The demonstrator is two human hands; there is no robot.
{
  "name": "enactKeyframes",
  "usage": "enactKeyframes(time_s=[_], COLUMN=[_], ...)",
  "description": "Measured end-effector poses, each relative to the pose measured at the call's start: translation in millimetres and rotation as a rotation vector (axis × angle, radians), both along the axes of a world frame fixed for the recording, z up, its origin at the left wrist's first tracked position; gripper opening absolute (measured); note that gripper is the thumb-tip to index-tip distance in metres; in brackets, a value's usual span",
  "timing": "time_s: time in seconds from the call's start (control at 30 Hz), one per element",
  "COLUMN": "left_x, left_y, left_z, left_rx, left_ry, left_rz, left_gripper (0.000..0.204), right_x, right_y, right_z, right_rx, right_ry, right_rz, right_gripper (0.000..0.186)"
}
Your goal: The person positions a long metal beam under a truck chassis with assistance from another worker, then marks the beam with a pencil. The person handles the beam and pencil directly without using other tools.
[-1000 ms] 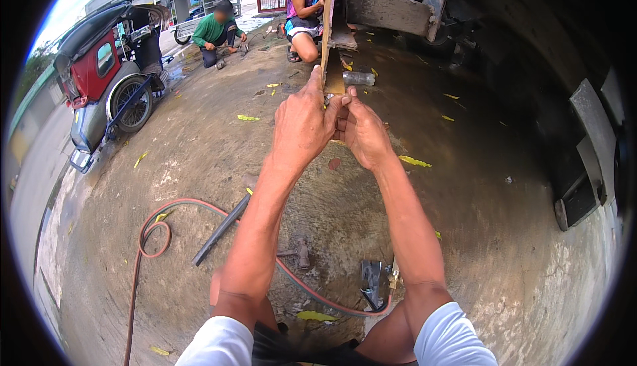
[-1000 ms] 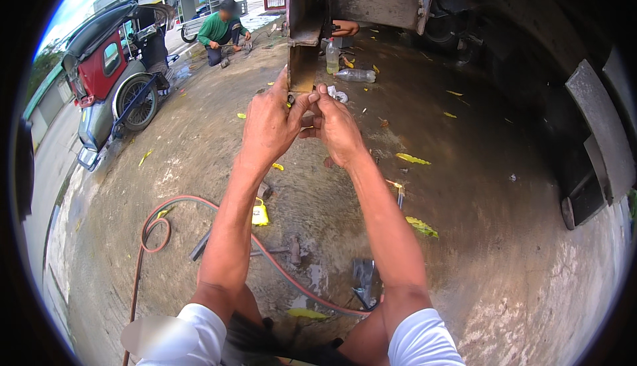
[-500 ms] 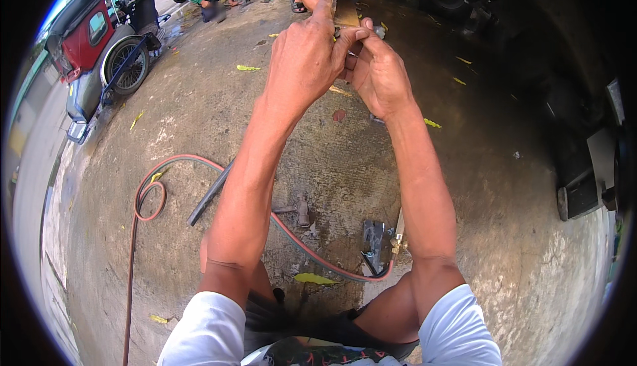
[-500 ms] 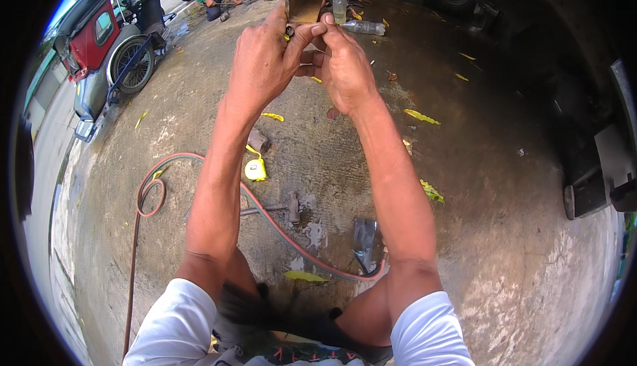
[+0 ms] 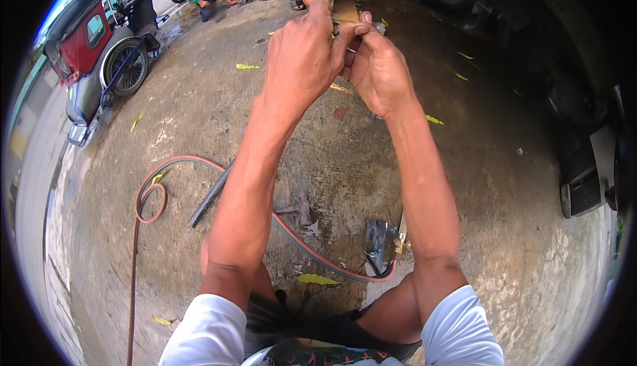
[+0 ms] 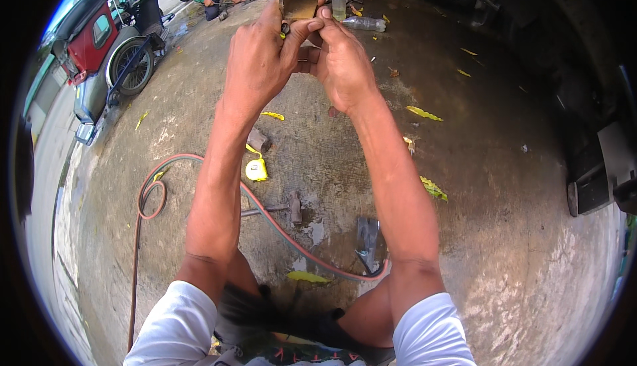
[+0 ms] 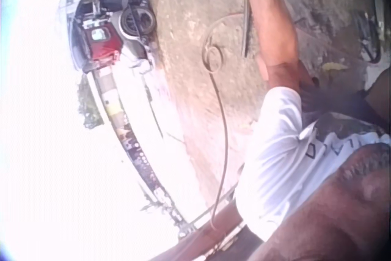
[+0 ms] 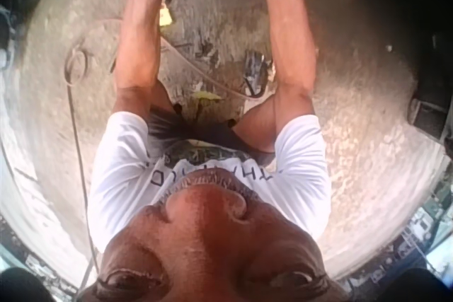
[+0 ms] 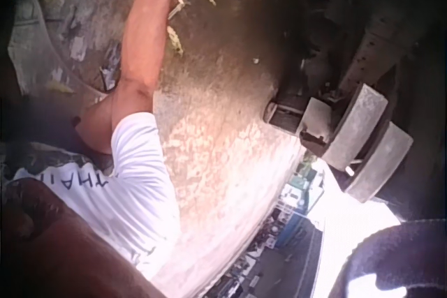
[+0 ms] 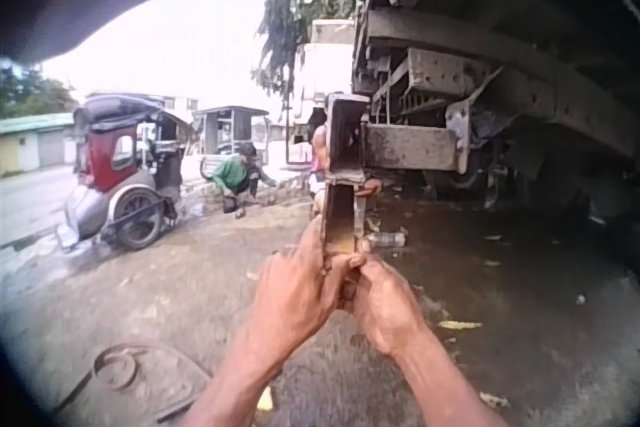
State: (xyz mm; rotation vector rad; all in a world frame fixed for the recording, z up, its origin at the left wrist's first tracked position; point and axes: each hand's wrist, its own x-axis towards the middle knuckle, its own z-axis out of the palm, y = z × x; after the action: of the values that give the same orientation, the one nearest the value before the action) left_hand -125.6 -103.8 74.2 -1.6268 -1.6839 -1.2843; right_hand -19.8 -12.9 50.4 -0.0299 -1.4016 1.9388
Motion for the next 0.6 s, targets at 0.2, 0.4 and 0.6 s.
enactKeyframes(time_s=[0.2, 0.4, 0.6], left_x=[0.3, -0.5, 1.1], left_y=[-1.7, 1.2, -3.8], left_z=[0.4, -5.2, -0.2], left_rx=[-0.03, -0.018, -0.087], left_ry=[0.001, -0.029, -0.087], left_rz=[0.034, 0.049, -0.005], left_gripper=[0.047, 0.038, 0.059], right_x=[-1.1, 0.7, 3.3], right_y=[1.2, 0.4, -5.8], right_z=[0.2, 1.2, 7.2], right_rx=[-0.04, -0.056, -0.076], right_ry=[0.012, -0.004, 0.013], right_rz=[0.019, 0.024, 0.026], right_gripper=[0.037, 0.04, 0.049])
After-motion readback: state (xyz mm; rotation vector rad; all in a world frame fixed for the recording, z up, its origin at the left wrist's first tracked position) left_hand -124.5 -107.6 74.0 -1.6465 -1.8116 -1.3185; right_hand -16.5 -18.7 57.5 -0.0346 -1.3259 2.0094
